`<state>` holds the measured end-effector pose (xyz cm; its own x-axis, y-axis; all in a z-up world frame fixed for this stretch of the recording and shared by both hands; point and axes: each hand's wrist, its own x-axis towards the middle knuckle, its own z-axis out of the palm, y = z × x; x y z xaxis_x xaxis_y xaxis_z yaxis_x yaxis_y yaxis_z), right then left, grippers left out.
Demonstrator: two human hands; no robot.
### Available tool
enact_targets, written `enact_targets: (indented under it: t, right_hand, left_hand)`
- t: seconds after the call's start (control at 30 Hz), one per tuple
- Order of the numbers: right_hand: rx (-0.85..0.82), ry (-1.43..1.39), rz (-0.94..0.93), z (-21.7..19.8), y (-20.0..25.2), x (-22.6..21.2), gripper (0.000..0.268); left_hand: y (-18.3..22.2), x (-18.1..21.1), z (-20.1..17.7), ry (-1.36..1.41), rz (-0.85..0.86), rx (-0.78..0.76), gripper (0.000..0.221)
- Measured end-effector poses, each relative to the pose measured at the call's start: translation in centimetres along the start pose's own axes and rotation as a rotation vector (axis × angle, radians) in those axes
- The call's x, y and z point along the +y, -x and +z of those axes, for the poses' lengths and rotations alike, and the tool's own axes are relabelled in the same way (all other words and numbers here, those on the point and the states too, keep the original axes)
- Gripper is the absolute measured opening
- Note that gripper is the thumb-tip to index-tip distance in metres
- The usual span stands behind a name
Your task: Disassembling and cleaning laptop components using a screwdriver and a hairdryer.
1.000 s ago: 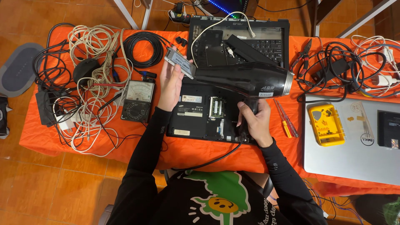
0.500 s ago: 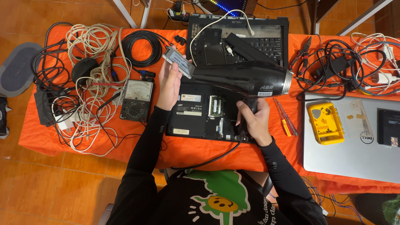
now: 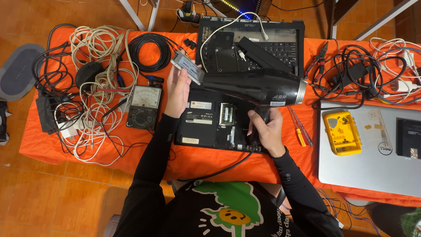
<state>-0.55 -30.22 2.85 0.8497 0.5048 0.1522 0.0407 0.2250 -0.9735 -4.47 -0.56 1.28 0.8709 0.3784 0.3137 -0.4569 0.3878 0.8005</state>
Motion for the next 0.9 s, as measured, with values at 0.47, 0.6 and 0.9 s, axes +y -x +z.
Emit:
enact_targets:
  t: [0.47,0.6,0.9]
  right_hand:
    - [0.002,0.0,0.002,0.4,-0.3,-0.7,0.014]
    - [0.005,-0.021,0.001,-0.1,-0.2,0.1,0.011]
    - [0.004,-0.026,0.0,0.2,-0.3,-0.3,0.01]
  left_hand:
    - [0.0,-0.4,-0.7,-0.01,-0.012,-0.01,0.056]
    - [0.0,-0.5,-0.7,-0.03,-0.011,-0.013,0.048]
    - [-0.1,-0.7,-0.6,-0.043,-0.013,-0.013,0.053]
